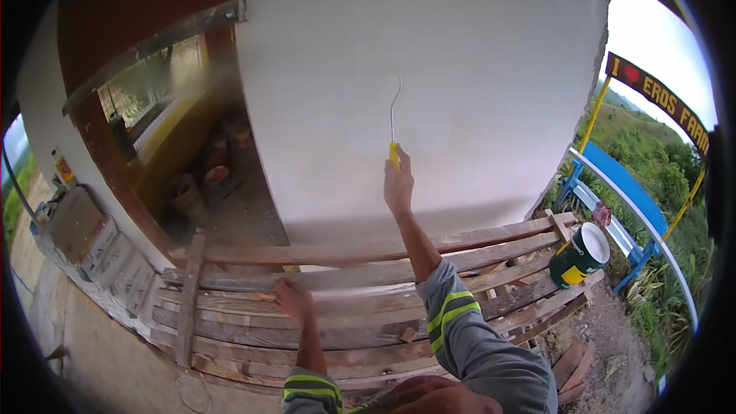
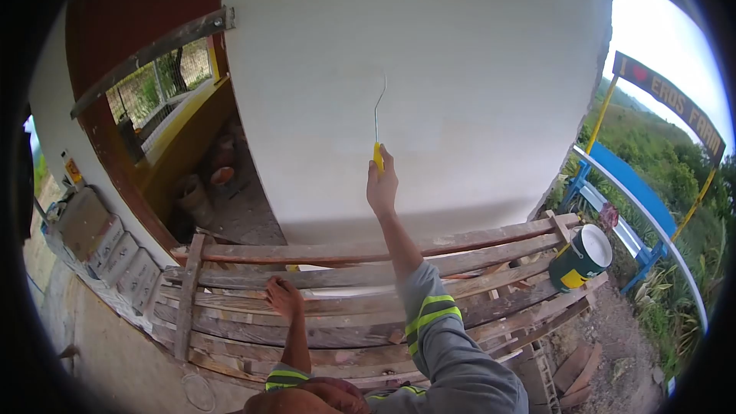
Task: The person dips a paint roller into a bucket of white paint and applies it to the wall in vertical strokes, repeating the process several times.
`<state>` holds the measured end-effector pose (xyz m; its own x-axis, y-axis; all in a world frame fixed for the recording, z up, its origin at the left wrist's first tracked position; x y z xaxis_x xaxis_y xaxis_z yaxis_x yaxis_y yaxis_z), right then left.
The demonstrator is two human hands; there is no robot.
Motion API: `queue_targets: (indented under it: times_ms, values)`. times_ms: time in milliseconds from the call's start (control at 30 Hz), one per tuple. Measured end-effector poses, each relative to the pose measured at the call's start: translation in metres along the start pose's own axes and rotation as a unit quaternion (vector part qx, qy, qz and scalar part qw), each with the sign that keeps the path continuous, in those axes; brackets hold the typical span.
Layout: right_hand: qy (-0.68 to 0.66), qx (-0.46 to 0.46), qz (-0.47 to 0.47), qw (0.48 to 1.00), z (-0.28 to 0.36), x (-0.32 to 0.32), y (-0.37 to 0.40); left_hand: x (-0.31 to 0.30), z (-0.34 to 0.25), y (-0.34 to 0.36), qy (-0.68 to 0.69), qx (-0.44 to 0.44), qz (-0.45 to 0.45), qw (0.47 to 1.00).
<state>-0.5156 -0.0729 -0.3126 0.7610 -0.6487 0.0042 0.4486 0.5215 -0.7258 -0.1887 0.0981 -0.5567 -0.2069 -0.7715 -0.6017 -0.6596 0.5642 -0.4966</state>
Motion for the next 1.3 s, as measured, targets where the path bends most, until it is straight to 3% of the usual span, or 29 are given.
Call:
queue_targets:
  times_ms: [67, 200, 233, 300, 433, 567, 633, 833, 933, 1300]
  values:
    - [-0.033, -0.006, -0.001, 0.999, 0.022, 0.004, -0.012, 0.006, 0.005, 0.000, -0.005, -0.010, 0.019, 1.000]
    - [-0.043, -0.045, 0.001, 0.998, 0.142, 0.019, -0.120, 0.006, 0.006, 0.002, 0.014, 0.001, -0.005, 1.000]
    - [-0.037, -0.092, -0.030, 0.995, 0.155, 0.031, -0.151, 0.007, 0.007, 0.002, 0.015, -0.003, -0.002, 1.000]
    - [-0.047, -0.085, -0.024, 0.995, 0.207, 0.035, -0.188, 0.009, 0.008, 0.000, 0.013, -0.005, -0.007, 1.000]
    - [-0.061, -0.031, 0.000, 0.998, 0.233, 0.039, -0.210, 0.008, 0.009, 0.000, 0.020, 0.000, -0.016, 1.000]
    - [-0.034, -0.005, 0.009, 0.999, 0.192, 0.035, -0.153, -0.004, -0.002, -0.001, 0.018, 0.013, -0.014, 1.000]
    - [-0.023, -0.068, -0.004, 0.997, 0.144, 0.034, -0.110, -0.006, -0.005, -0.001, 0.020, 0.016, -0.012, 1.000]
    - [0.033, -0.069, -0.019, 0.997, 0.047, 0.016, 0.041, -0.007, -0.006, -0.002, 0.012, 0.018, 0.007, 1.000]
    - [0.061, 0.033, 0.024, 0.997, 0.018, 0.010, 0.100, -0.006, -0.005, 0.000, 0.007, 0.030, 0.011, 0.999]
    - [0.092, 0.126, 0.058, 0.986, -0.054, -0.003, 0.192, -0.009, -0.009, -0.002, -0.001, 0.021, -0.009, 1.000]
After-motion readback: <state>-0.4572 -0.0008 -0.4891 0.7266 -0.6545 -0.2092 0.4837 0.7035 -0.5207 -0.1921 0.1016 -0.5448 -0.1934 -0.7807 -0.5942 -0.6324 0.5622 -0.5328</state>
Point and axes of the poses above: each hand's wrist, its own y-axis away from the middle knuckle, its own x-axis out of the palm, z = x × y, the point moved 6 cm from there along -y, towards the middle knuckle, and after that the axes turned 6 degrees about -z, right-handed, at the moved point
